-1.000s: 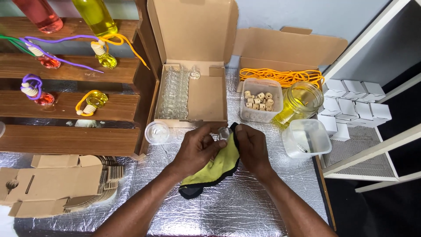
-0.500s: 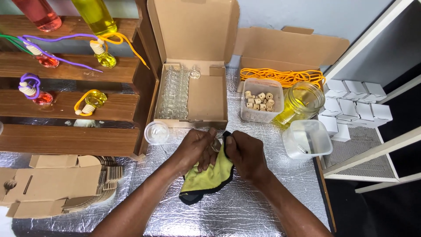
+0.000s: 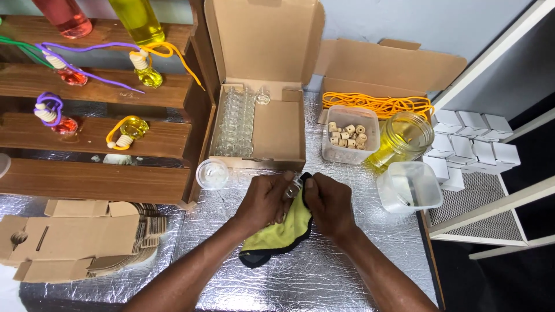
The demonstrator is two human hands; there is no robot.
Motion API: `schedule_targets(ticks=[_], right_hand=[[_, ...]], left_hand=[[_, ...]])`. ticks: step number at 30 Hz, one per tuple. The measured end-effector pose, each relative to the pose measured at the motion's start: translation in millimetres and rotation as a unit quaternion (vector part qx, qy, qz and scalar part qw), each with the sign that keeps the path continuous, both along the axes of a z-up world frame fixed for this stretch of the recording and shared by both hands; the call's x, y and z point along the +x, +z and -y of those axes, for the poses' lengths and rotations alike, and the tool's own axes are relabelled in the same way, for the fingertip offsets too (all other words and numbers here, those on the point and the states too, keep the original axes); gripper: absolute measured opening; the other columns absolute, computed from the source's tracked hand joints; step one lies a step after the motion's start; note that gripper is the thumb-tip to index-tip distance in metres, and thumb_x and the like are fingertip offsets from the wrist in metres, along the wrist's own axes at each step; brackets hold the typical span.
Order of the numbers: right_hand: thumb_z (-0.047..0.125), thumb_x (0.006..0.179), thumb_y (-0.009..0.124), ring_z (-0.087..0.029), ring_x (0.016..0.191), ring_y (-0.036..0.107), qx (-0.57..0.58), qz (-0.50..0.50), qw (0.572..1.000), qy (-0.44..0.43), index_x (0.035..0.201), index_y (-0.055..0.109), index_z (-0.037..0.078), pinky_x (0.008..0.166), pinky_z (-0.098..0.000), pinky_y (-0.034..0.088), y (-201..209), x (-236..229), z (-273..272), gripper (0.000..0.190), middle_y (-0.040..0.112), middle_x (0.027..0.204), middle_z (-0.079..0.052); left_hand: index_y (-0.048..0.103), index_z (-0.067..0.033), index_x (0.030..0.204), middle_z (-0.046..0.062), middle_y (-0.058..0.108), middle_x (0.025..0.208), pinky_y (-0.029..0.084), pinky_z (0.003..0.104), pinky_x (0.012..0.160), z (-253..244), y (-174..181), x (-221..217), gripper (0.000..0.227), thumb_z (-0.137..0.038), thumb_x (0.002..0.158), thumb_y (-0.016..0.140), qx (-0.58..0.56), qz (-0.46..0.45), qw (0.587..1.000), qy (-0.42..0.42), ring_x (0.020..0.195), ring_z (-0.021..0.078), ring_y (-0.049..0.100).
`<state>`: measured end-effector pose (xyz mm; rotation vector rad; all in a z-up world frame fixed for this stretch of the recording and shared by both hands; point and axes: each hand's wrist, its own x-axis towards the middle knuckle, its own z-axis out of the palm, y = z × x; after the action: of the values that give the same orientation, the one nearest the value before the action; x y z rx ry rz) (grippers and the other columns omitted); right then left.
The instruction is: Cleaning small perfume bottles, filling them with liquid using a syringe, and attaching decorative strings and wooden beads.
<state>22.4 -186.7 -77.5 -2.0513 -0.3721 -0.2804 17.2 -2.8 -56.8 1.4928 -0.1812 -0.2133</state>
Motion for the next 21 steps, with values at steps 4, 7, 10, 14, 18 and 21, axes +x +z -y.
schedule_targets(ticks=[4,7,10,14,18,21], right_hand=[[0.031,0.105,0.053,-0.024,0.042,0.053,-0.031,0.036,0.999,0.003,0.065,0.056,0.012,0.042,-0.0329,0.042,-1.0,1.5,0.5,0.044,0.050,0.049,-0.014],[0.029,0.107,0.052,-0.024,0.047,0.054,-0.002,0.029,0.999,-0.029,0.071,0.058,0.008,0.045,-0.0363,0.043,5.5,2.5,0.0,0.042,0.050,0.053,-0.017],[0.023,0.108,0.050,-0.023,0.055,0.053,0.044,0.028,0.993,-0.104,0.075,0.058,0.006,0.054,-0.0394,0.044,2.8,4.0,3.5,0.038,0.052,0.058,-0.019],[0.018,0.114,0.040,-0.008,0.068,0.045,0.166,0.048,0.974,-0.145,0.080,0.056,0.013,0.062,-0.0276,0.042,4.8,8.0,6.5,0.037,0.051,0.065,0.000],[0.015,0.109,0.052,-0.014,0.069,0.052,0.156,0.131,0.976,-0.080,0.101,0.062,0.007,0.064,-0.0309,0.047,16.6,-1.9,-6.1,0.015,0.054,0.075,-0.005],[0.014,0.092,0.077,-0.021,0.065,0.063,0.096,0.174,0.980,-0.012,0.108,0.060,0.002,0.058,-0.0336,0.055,5.3,-10.7,-16.1,0.026,0.060,0.100,-0.013]], left_hand=[[0.065,0.0069,0.092,0.021,0.062,0.053,0.050,0.028,0.029,-1.0,11.5,2.5,0.046,-0.029,0.111,0.045,-0.048,-0.099,0.994,-0.014,0.034,0.0201,0.059],[0.066,0.0059,0.093,0.022,0.067,0.060,0.056,0.029,0.035,1.5,16.9,3.2,0.042,-0.033,0.106,0.056,-0.109,-0.119,0.987,0.003,0.041,0.0215,0.066],[0.063,0.0024,0.094,0.024,0.072,0.072,0.061,0.031,0.043,5.5,-3.5,4.8,0.032,-0.026,0.106,0.057,-0.202,-0.115,0.972,0.029,0.051,0.0243,0.072],[0.059,0.0000,0.096,0.027,0.074,0.081,0.064,0.033,0.048,6.5,-14.2,9.6,0.030,-0.029,0.104,0.061,-0.280,-0.104,0.954,0.037,0.059,0.0288,0.075],[0.060,0.0016,0.104,0.022,0.072,0.077,0.065,0.035,0.052,11.2,-17.7,8.3,0.030,-0.028,0.107,0.057,-0.297,-0.083,0.951,0.032,0.063,0.0300,0.075],[0.060,0.0092,0.123,0.021,0.069,0.086,0.062,0.032,0.046,11.8,-30.0,8.9,0.029,-0.012,0.107,0.050,-0.179,-0.011,0.983,0.039,0.061,0.0260,0.073]])
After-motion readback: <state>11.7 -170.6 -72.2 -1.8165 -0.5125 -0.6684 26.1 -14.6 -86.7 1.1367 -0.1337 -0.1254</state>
